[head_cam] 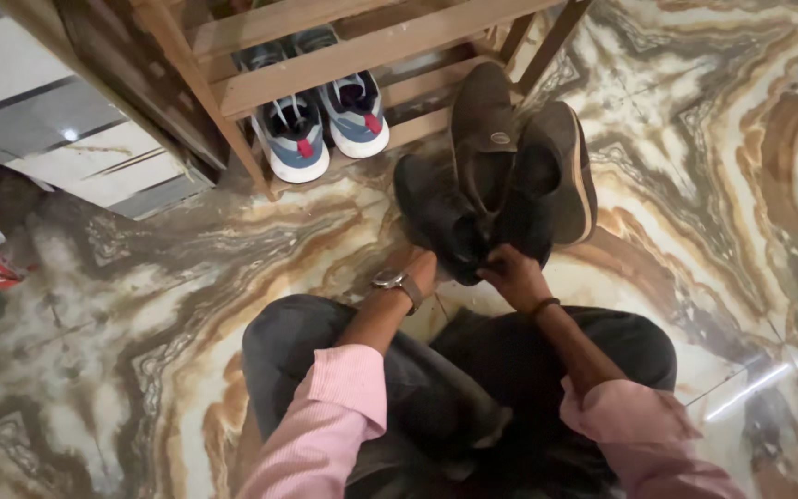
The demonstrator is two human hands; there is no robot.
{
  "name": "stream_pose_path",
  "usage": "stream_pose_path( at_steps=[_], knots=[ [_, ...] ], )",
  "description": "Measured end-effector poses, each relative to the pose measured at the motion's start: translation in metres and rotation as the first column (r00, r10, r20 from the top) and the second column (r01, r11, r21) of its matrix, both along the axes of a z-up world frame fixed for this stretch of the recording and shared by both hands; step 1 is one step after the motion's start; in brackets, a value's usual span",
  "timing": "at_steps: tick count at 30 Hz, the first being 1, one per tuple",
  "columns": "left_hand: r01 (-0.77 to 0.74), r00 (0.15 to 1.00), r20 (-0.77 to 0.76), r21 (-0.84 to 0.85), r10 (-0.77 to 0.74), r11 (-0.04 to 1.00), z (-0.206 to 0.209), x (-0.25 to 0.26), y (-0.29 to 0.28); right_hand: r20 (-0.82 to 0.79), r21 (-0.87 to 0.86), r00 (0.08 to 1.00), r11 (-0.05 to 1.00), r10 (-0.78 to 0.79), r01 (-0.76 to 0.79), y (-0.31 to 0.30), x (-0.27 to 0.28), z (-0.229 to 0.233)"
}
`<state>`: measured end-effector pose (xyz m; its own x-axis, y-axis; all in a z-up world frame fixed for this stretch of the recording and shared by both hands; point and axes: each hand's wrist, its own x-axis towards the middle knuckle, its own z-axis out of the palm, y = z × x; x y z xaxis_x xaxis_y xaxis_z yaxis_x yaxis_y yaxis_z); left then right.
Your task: The person sits on the floor and organizes several pairs of shoes, including sneakers and loafers, by picking them up, inspecting them, and placing them onto a wooden shoe rack.
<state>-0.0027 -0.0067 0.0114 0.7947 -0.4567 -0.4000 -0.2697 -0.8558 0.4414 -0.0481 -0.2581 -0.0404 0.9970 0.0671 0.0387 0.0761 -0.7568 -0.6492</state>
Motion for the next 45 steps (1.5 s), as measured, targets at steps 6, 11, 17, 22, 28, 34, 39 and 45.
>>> stream_pose_path(
  at_steps=[6,11,17,22,28,34,39,45],
  knots=[
    [-0.017,0.993,0.114,-0.060,0.024,0.998,-0.007,0.002,-0.002,-0.270,0.401,0.954,0.887,-0.126,0.231,-0.001,-0.020,-0.004],
    [-0.080,0.989,0.115,-0.116,0.093,0.990,-0.004,0.003,0.000,-0.375,0.652,0.881,0.593,-0.289,0.472,0.009,-0.037,0.000],
    [-0.147,0.968,0.169,-0.222,0.187,0.964,-0.001,0.000,0.002,-0.234,0.610,0.901,0.666,-0.365,0.429,0.008,-0.062,-0.007],
    [-0.106,0.980,0.154,-0.146,0.128,0.984,-0.006,0.003,-0.002,0.044,0.069,0.926,0.926,-0.375,0.372,0.026,-0.074,0.017],
    [-0.100,0.982,0.149,-0.106,0.116,0.989,0.002,0.003,-0.005,0.239,0.124,0.920,0.950,-0.310,0.288,0.036,-0.019,0.060],
    [-0.094,0.974,0.186,-0.177,0.127,0.980,-0.011,0.002,-0.007,0.377,0.051,0.900,0.975,-0.219,0.216,0.046,0.123,0.072],
    [-0.105,0.987,0.108,-0.099,0.116,0.990,-0.028,0.011,-0.018,0.386,-0.049,0.910,0.982,-0.151,0.184,0.063,0.230,0.049],
    [-0.077,0.995,0.051,-0.099,0.082,0.992,-0.033,0.017,-0.020,0.302,0.030,0.933,0.980,-0.196,0.196,0.085,0.280,0.006]
  ],
)
